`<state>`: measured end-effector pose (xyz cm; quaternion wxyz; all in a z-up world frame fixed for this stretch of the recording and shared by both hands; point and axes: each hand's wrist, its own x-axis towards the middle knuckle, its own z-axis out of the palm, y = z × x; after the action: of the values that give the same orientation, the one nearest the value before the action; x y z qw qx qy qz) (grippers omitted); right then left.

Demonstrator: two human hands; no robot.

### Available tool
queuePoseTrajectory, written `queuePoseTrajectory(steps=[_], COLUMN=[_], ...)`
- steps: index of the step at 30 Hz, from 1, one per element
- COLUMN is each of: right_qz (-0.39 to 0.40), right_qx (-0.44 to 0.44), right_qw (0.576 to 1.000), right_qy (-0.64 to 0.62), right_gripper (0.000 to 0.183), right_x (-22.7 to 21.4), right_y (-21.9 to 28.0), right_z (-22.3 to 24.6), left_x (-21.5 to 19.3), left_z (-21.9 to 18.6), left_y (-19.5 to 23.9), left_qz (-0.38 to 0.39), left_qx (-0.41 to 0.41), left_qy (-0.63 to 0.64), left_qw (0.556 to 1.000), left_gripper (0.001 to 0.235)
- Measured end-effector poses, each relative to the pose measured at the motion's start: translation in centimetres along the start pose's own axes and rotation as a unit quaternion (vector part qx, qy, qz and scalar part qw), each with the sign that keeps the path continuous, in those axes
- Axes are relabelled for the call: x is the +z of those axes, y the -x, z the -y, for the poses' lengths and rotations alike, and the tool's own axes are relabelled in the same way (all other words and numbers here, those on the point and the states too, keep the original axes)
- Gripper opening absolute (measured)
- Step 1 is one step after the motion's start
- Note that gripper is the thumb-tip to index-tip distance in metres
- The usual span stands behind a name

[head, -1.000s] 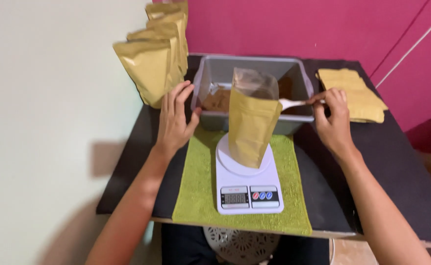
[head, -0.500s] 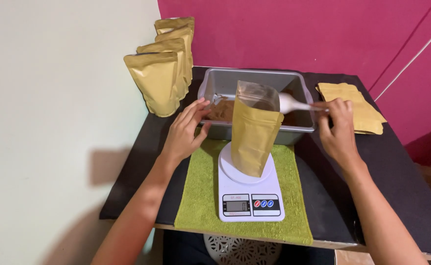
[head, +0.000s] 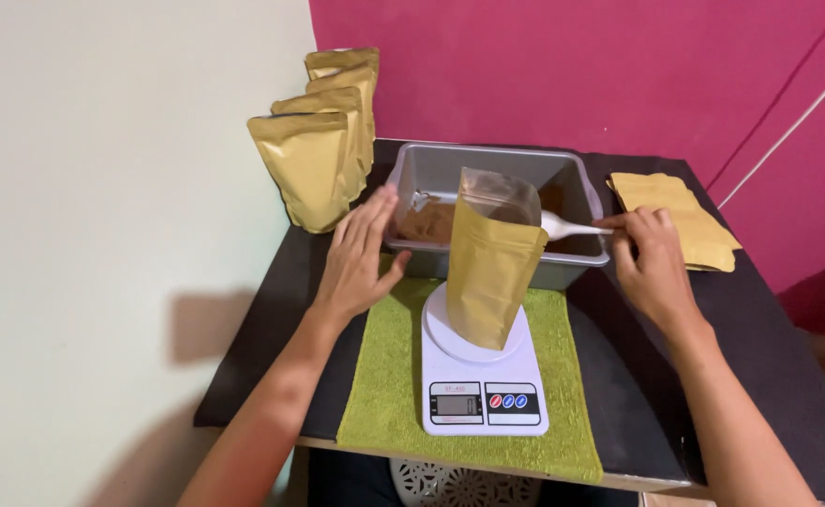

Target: Scooping coffee powder from a storage bin into a packaging pouch and weighing it on a digital scale.

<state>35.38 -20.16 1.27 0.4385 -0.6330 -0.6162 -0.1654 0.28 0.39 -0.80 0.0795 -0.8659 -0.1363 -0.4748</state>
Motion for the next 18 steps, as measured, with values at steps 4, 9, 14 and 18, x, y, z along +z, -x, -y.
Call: queuePoseTrajectory(steps=[4, 9, 14, 18], right_qz=[0.015, 0.01, 0.031, 0.056], right_qx=[0.007, -0.001, -0.017, -0.026], right_qw=[1.0, 1.0, 0.999, 0.998], right_qy=[0.004, 0.019, -0.007, -0.015], right_gripper=[0.028, 0.016, 0.031, 0.03], right_x=[0.2, 0.3, 0.5, 0.6], right_y=[0.2, 0.2, 0.4, 0.3], right_z=[-0.1, 0.9, -1.0, -0.7], left_x=[-0.1, -0.1, 0.6, -0.1], left_z=[-0.4, -0.3, 0.3, -0.1], left_y=[-0.1, 0.1, 0.5, 0.1], left_qz=[-0.028, -0.018, -0.001, -0.02], left_qx=[-0.002, -0.001, -0.004, -0.036], left_qy=[0.006, 0.015, 0.01, 0.01], left_qw=[1.0, 1.0, 1.0, 0.999], left_gripper=[0.049, 0.04, 0.053, 0.069])
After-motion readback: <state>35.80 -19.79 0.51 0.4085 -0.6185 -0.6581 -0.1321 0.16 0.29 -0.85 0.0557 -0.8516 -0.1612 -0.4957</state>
